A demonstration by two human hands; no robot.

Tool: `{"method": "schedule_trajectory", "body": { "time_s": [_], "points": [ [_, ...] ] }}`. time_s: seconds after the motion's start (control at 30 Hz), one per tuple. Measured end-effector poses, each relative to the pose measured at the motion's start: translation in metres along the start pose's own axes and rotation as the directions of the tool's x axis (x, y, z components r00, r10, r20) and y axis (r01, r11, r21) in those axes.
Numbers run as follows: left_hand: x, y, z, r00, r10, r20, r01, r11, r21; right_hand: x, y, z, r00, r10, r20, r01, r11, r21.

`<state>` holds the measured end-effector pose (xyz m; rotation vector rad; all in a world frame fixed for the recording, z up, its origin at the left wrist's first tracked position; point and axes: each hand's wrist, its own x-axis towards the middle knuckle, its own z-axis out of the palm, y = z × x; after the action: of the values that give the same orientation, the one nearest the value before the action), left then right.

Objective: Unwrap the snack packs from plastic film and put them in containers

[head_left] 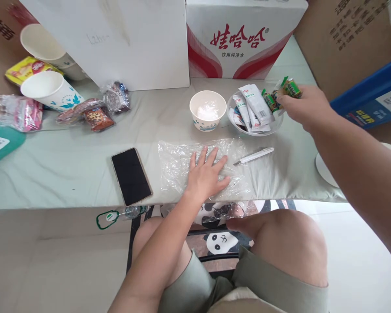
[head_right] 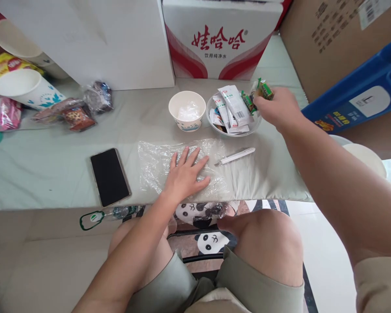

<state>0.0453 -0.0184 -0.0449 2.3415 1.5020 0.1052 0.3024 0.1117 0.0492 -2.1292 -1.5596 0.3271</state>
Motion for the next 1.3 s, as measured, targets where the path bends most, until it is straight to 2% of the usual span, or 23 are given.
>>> {"method": "schedule_trajectory", "body": {
  "time_s": [0.1, 0.17, 0.27, 0.33, 0.4, 0.47, 0.5, 0.57, 0.63, 0.77, 0.83, 0.93, 1.0, 1.07, 1.1, 1.17, 1.2, 1.3],
  "points": [
    [0.000, 0.000, 0.001, 1.000, 0.004, -0.005, -0.004, 1.000, 0.000, -0.002, 0.002, 0.000, 0.993, 0.114, -0.022, -0.115, 0.988, -0.105],
    [0.000, 0.000, 0.001, 1.000, 0.007, -0.017, -0.007, 1.000, 0.004, -0.008, -0.002, -0.005, 0.992, 0.057, -0.114, -0.069, 0.992, -0.104],
    [0.001, 0.000, 0.001, 1.000, 0.000, -0.012, 0.000, 1.000, 0.007, -0.023, -0.017, -0.013, 0.974, -0.084, -0.212, 0.067, 0.994, -0.084],
    [0.001, 0.000, 0.001, 1.000, -0.008, 0.005, 0.008, 1.000, 0.002, -0.034, -0.030, -0.012, 0.972, -0.171, -0.158, 0.163, 0.985, -0.065],
    [0.002, 0.000, 0.002, 1.000, -0.013, 0.015, 0.013, 1.000, -0.005, -0.039, -0.041, -0.004, 0.979, -0.204, 0.003, 0.204, 0.977, -0.069],
    [0.002, 0.000, 0.002, 1.000, -0.015, 0.012, 0.015, 1.000, -0.009, -0.039, -0.046, 0.008, 0.965, -0.193, 0.179, 0.214, 0.971, -0.108],
    [0.002, -0.001, 0.003, 1.000, -0.016, 0.010, 0.016, 1.000, -0.010, -0.038, -0.046, 0.012, 0.955, -0.205, 0.216, 0.235, 0.964, -0.123],
    [0.002, -0.001, 0.003, 1.000, -0.016, 0.010, 0.016, 1.000, -0.010, -0.036, -0.042, 0.018, 0.943, -0.282, 0.175, 0.306, 0.943, -0.128],
    [0.002, -0.001, 0.004, 1.000, -0.011, 0.014, 0.011, 1.000, -0.012, -0.036, -0.037, 0.017, 0.938, -0.336, 0.078, 0.343, 0.935, -0.088],
    [0.002, -0.001, 0.003, 1.000, -0.008, 0.019, 0.009, 1.000, -0.016, -0.034, -0.035, 0.011, 0.975, -0.223, -0.018, 0.223, 0.975, 0.019],
    [0.001, -0.001, 0.002, 1.000, -0.009, 0.016, 0.009, 1.000, -0.016, -0.029, -0.039, 0.010, 0.980, -0.201, 0.005, 0.201, 0.979, -0.034],
    [0.000, -0.001, 0.003, 1.000, -0.003, 0.002, 0.003, 1.000, -0.023, -0.028, -0.046, 0.004, 0.967, -0.197, 0.163, 0.229, 0.951, -0.209],
    [-0.001, -0.001, 0.003, 1.000, 0.003, -0.008, -0.004, 0.999, -0.033, -0.043, -0.046, -0.002, 0.949, -0.277, 0.149, 0.304, 0.929, -0.211],
    [-0.003, -0.001, 0.003, 1.000, 0.001, -0.014, -0.002, 0.999, -0.038, -0.072, -0.039, -0.003, 0.914, -0.406, 0.001, 0.405, 0.910, -0.085],
    [-0.004, -0.001, 0.003, 1.000, -0.002, -0.012, 0.002, 0.999, -0.037, -0.089, -0.032, 0.000, 0.902, -0.427, -0.058, 0.429, 0.903, 0.008],
    [-0.006, -0.002, 0.002, 1.000, 0.002, -0.010, -0.002, 1.000, -0.032, -0.122, -0.012, 0.016, 0.929, -0.362, -0.077, 0.369, 0.917, 0.151],
    [-0.007, -0.002, 0.002, 1.000, 0.010, -0.010, -0.011, 1.000, -0.029, -0.136, -0.001, 0.027, 0.956, -0.286, -0.065, 0.293, 0.938, 0.186],
    [-0.011, -0.004, 0.002, 0.999, 0.044, -0.026, -0.045, 0.999, -0.020, -0.156, 0.028, 0.063, 0.995, -0.095, -0.026, 0.098, 0.969, 0.228]
  ]
}}
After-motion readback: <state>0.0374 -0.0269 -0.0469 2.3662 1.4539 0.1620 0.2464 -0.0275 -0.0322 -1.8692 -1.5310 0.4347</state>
